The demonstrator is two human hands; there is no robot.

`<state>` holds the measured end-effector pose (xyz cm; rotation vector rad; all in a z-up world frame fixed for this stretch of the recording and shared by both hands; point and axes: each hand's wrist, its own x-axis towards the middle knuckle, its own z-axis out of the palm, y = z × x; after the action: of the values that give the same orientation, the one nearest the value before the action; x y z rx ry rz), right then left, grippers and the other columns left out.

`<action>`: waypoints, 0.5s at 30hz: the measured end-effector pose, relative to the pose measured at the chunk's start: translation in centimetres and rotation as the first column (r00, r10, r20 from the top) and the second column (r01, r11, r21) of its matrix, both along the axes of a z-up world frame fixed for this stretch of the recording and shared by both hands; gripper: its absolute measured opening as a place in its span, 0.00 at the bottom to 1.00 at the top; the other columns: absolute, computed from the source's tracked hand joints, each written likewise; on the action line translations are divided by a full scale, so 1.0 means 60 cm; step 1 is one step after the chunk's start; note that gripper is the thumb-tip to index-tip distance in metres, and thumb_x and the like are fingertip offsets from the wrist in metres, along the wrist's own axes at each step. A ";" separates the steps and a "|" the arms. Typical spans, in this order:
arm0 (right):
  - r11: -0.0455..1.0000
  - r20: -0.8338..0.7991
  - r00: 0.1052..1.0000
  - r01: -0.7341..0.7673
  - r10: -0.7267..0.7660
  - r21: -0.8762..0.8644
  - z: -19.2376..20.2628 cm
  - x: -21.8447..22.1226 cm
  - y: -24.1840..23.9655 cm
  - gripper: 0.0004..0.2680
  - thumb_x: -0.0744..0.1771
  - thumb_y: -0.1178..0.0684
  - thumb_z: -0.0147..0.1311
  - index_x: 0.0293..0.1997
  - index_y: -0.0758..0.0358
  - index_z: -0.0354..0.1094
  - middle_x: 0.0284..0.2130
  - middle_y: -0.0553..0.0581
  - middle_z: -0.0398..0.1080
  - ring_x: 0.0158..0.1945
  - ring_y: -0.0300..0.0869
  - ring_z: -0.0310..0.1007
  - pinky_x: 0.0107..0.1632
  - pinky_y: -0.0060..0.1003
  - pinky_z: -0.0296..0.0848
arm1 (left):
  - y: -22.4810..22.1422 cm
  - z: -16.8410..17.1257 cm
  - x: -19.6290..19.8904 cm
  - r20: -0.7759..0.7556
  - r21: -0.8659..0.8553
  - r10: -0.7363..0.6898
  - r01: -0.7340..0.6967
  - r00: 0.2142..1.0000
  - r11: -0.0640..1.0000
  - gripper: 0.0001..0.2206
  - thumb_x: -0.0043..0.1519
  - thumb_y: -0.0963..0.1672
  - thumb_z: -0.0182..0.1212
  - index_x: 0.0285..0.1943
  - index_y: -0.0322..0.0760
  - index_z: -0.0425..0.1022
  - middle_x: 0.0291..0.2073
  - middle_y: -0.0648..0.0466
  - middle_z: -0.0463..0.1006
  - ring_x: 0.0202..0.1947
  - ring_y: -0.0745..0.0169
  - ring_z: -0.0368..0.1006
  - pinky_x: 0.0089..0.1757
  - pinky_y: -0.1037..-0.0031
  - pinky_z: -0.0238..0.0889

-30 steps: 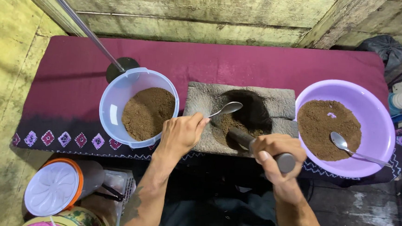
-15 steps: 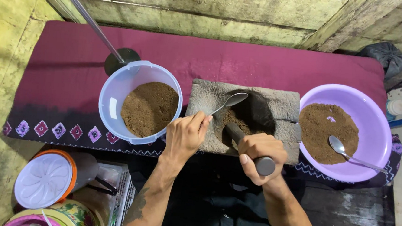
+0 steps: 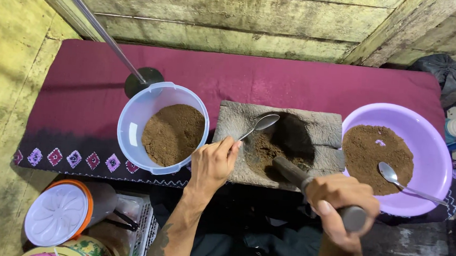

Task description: Grinding brown powder in a stone mortar using a pestle and a spoon

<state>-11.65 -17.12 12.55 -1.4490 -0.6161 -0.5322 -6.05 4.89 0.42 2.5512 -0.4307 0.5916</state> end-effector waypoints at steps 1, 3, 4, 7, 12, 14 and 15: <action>1.000 -0.002 1.000 0.002 -0.002 0.001 -0.018 0.010 0.005 0.11 0.61 0.58 0.46 0.17 0.59 0.47 0.10 0.50 0.47 0.10 0.40 0.48 0.18 0.34 0.56 | 0.001 0.002 -0.002 -0.002 0.001 -0.002 0.002 1.000 1.000 0.15 0.70 0.48 0.55 0.30 0.44 0.66 0.15 0.56 0.69 0.16 0.53 0.69 0.23 0.62 0.58; 1.000 -0.021 1.000 -0.008 0.008 -0.003 -0.053 0.029 0.011 0.13 0.64 0.61 0.47 0.18 0.60 0.47 0.12 0.52 0.47 0.13 0.42 0.49 0.21 0.37 0.55 | 0.000 0.007 0.000 0.024 0.013 0.004 -0.004 1.000 1.000 0.14 0.70 0.47 0.56 0.29 0.44 0.66 0.16 0.57 0.69 0.17 0.54 0.68 0.24 0.63 0.57; 1.000 -0.017 1.000 -0.002 0.002 -0.001 -0.060 0.030 0.007 0.13 0.64 0.61 0.47 0.18 0.60 0.47 0.12 0.52 0.47 0.13 0.42 0.49 0.21 0.37 0.55 | -0.003 0.006 0.002 0.028 0.015 -0.003 0.002 1.000 1.000 0.14 0.70 0.47 0.56 0.29 0.44 0.66 0.16 0.57 0.69 0.17 0.54 0.68 0.24 0.63 0.57; 0.997 0.068 0.996 -0.066 0.064 0.034 -0.081 0.040 0.007 0.13 0.64 0.60 0.47 0.17 0.61 0.48 0.11 0.52 0.49 0.12 0.42 0.51 0.19 0.35 0.57 | 0.004 0.005 -0.001 0.004 0.008 0.022 -0.022 1.000 1.000 0.14 0.70 0.48 0.56 0.29 0.44 0.66 0.14 0.56 0.68 0.16 0.51 0.67 0.23 0.61 0.57; 0.981 0.174 0.968 -0.189 0.178 0.046 -0.095 0.057 -0.030 0.13 0.64 0.63 0.51 0.15 0.61 0.59 0.08 0.53 0.58 0.10 0.40 0.57 0.16 0.31 0.62 | 0.000 0.007 -0.002 0.047 0.006 0.036 -0.036 0.998 0.999 0.16 0.69 0.51 0.55 0.27 0.49 0.65 0.14 0.54 0.69 0.19 0.51 0.76 0.27 0.66 0.69; 0.983 0.150 0.974 -0.178 0.168 0.052 -0.042 0.039 -0.027 0.13 0.64 0.63 0.51 0.14 0.60 0.58 0.07 0.52 0.57 0.09 0.39 0.56 0.15 0.30 0.61 | 0.003 0.007 -0.003 0.042 0.009 0.039 -0.040 0.998 0.999 0.16 0.69 0.51 0.55 0.27 0.49 0.65 0.14 0.54 0.70 0.20 0.51 0.76 0.27 0.66 0.69; 0.985 0.128 0.980 -0.162 0.154 0.054 -0.015 0.031 -0.028 0.13 0.63 0.63 0.51 0.13 0.59 0.57 0.07 0.52 0.57 0.09 0.38 0.56 0.15 0.30 0.61 | 0.002 0.007 -0.002 0.038 0.010 0.039 -0.039 0.999 0.999 0.16 0.69 0.51 0.55 0.27 0.49 0.65 0.14 0.54 0.70 0.20 0.52 0.76 0.27 0.66 0.69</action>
<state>-9.80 -18.81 11.65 -1.3008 -0.7986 -0.5140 -6.16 5.00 0.86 2.5672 -0.3989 0.6547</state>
